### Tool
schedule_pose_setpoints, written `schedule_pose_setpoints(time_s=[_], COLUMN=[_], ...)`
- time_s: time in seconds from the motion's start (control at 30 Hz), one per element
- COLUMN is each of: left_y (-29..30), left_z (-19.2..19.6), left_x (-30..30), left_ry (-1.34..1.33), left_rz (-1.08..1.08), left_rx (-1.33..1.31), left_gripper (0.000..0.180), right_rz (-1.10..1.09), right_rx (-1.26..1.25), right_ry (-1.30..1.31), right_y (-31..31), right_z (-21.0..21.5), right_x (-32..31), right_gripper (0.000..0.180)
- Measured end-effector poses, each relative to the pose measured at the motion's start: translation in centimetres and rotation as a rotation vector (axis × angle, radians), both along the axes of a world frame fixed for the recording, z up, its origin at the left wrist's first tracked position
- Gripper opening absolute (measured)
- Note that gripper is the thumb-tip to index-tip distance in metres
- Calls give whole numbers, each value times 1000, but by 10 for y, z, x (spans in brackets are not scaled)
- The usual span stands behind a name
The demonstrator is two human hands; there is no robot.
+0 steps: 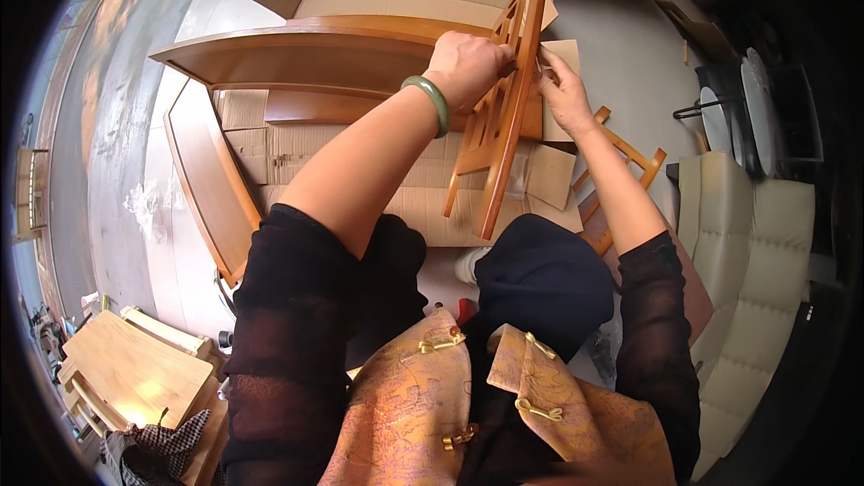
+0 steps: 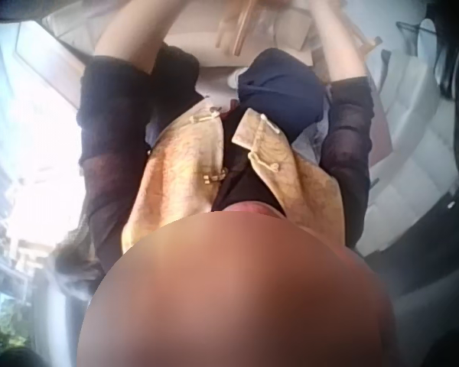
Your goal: The person assembles a wooden chair by attaching the seat to the backrest and legs, aligning holes, and inserting screws by hand. The chair is gradually built from separate parts on the floor.
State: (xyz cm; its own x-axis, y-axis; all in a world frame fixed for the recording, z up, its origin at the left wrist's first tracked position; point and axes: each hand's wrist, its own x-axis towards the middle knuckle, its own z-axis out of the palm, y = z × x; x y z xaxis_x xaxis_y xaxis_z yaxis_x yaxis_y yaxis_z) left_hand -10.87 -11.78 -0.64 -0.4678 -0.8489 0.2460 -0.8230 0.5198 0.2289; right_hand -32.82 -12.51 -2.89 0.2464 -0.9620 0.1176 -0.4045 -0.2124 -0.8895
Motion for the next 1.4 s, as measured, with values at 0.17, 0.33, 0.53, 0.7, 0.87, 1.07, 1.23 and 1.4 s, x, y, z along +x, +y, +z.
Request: schedule_pose_setpoints(time_s=[0.17,0.33,0.53,0.7,0.87,1.07,1.23,1.4], left_y=[-3,-2,1,4,9,39,55,54], left_z=[3,2,0,2,3,15,26,22], left_x=[5,6,6,6,19,32,32,34], left_ry=[38,0,-49,-25,-29,-60,-6,-50], left_rz=[-33,-50,-73,-92,-145,-30,-117,-4], left_rx=[-6,-40,-79,-77,-96,-115,-59,-53], left_gripper=[16,15,23,25,21,60,104,105], right_rz=[126,172,62,-3,-271,-234,-108,75], right_rx=[-702,-952,435,893,512,213,-106,-136], right_ry=[404,383,-295,-830,-736,-709,-266,-206], right_y=[-15,-32,30,47,62,69,76,67], right_z=[-11,-18,-9,8,11,-10,-25,-17], right_x=[-15,-17,9,12,44,53,30,22], right_gripper=[35,29,45,50,27,23,37,62])
